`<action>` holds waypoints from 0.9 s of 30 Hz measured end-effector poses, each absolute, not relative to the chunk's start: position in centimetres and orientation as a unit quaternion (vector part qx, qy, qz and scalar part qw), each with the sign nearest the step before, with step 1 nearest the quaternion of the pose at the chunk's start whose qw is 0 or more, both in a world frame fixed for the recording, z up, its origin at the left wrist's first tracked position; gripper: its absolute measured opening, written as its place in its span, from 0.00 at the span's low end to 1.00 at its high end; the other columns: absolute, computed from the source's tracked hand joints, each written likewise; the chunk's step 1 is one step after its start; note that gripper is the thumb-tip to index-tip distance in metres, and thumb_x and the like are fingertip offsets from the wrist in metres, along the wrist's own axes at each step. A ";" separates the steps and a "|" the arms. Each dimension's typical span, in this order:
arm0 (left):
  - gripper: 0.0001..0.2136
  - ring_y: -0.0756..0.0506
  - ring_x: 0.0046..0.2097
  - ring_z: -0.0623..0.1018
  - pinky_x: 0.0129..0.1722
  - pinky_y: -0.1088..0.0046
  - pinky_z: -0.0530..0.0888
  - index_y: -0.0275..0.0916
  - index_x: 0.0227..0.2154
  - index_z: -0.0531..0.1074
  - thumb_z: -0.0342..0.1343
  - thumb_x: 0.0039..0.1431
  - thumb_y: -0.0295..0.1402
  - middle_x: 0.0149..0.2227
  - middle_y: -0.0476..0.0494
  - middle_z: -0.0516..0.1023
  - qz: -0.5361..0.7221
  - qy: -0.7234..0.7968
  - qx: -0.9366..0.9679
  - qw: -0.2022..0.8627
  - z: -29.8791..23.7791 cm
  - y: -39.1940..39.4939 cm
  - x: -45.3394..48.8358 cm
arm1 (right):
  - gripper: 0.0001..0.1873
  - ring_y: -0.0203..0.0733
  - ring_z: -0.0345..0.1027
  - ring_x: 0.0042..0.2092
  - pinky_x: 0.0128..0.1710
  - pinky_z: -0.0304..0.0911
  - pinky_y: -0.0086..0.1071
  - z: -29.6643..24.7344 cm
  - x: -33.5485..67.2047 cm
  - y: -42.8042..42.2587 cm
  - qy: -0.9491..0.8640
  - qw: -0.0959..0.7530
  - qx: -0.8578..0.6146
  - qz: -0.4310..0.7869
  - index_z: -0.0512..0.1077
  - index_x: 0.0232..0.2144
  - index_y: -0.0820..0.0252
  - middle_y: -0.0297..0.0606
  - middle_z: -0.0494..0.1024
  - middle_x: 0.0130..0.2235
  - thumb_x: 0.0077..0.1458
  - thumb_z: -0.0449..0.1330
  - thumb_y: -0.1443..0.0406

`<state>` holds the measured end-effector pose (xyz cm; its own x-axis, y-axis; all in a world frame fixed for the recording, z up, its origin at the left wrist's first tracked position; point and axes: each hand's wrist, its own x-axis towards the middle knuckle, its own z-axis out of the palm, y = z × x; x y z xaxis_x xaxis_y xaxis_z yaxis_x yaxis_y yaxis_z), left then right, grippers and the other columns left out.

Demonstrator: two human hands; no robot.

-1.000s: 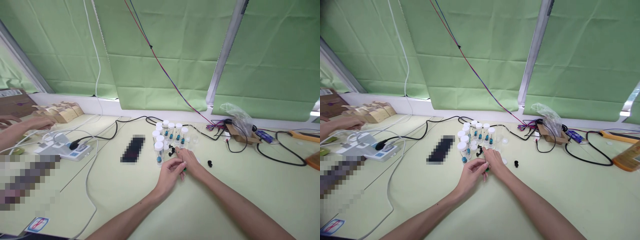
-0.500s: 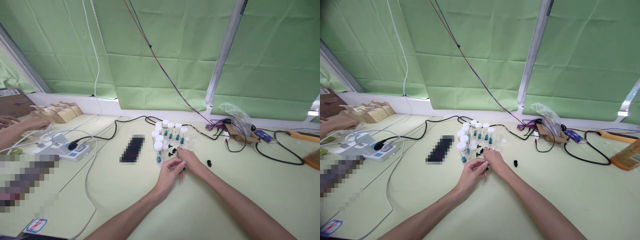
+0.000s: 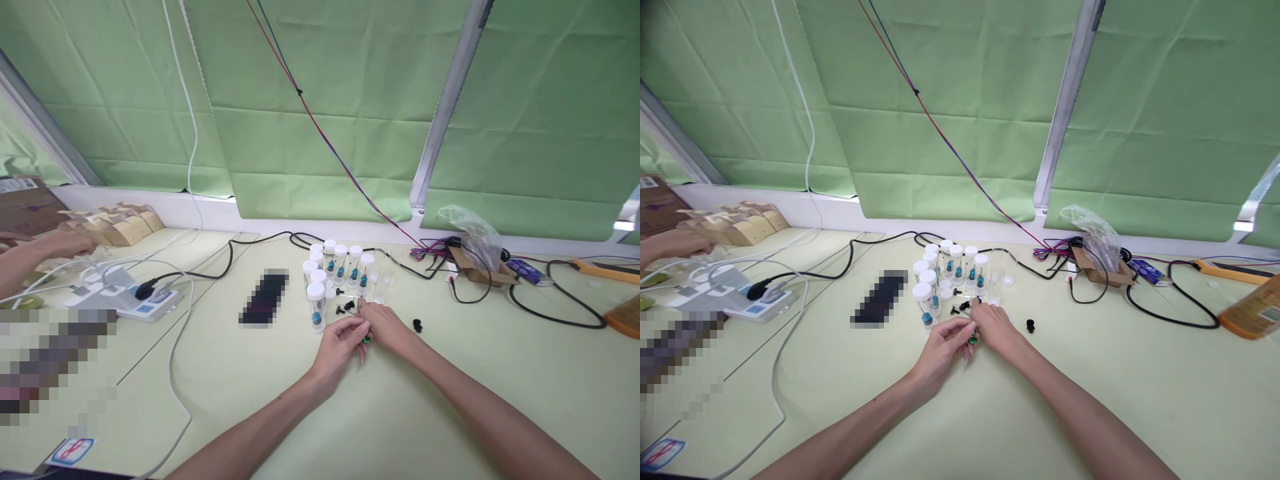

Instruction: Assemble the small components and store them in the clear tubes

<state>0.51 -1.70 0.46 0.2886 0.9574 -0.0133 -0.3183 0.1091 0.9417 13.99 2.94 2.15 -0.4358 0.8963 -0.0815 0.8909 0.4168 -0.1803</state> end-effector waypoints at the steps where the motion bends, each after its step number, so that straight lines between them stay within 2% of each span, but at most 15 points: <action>1: 0.16 0.52 0.25 0.70 0.22 0.75 0.67 0.34 0.33 0.78 0.62 0.50 0.43 0.29 0.44 0.73 0.483 0.348 0.459 0.659 0.5 -1.7 0.5 | 0.09 0.43 0.69 0.34 0.26 0.47 0.29 2.1 14.0 2.9 -0.842 0.017 -0.530 0.100 0.65 0.35 0.62 0.40 0.75 0.31 0.49 0.55 0.74; 9: 0.14 0.52 0.25 0.69 0.23 0.75 0.67 0.34 0.32 0.77 0.61 0.52 0.42 0.28 0.45 0.72 0.476 0.345 0.463 0.663 0.5 -1.9 0.6 | 0.06 0.39 0.67 0.28 0.24 0.48 0.28 2.1 14.4 3.0 -0.840 0.052 -0.524 0.130 0.63 0.38 0.62 0.39 0.74 0.30 0.56 0.53 0.71; 15: 0.13 0.52 0.25 0.69 0.23 0.75 0.67 0.34 0.31 0.76 0.61 0.52 0.41 0.27 0.46 0.71 0.472 0.347 0.460 0.668 0.2 -2.0 0.7 | 0.02 0.37 0.65 0.27 0.24 0.52 0.26 1.9 14.7 3.5 -0.829 0.102 -0.528 0.154 0.62 0.34 0.61 0.38 0.73 0.29 0.59 0.49 0.70; 21: 0.14 0.52 0.24 0.69 0.22 0.75 0.66 0.33 0.30 0.75 0.61 0.52 0.42 0.27 0.46 0.71 0.479 0.344 0.456 0.666 0.1 -1.9 0.7 | 0.09 0.37 0.64 0.28 0.26 0.53 0.27 1.7 14.9 3.6 -0.814 0.159 -0.539 0.149 0.61 0.29 0.60 0.39 0.72 0.30 0.61 0.45 0.71; 27: 0.12 0.52 0.25 0.69 0.23 0.75 0.66 0.33 0.30 0.75 0.61 0.54 0.40 0.28 0.45 0.71 0.479 0.345 0.449 0.670 -0.1 -1.8 0.7 | 0.10 0.41 0.66 0.32 0.32 0.57 0.31 1.5 15.7 3.1 -0.813 0.234 -0.520 0.119 0.64 0.30 0.60 0.41 0.73 0.31 0.62 0.46 0.70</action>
<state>0.66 -1.80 -0.08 0.3022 0.9527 -0.0322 -0.3317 0.1368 0.9334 15.75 3.06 1.46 -0.3490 0.9016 0.2558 0.7898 0.4299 -0.4376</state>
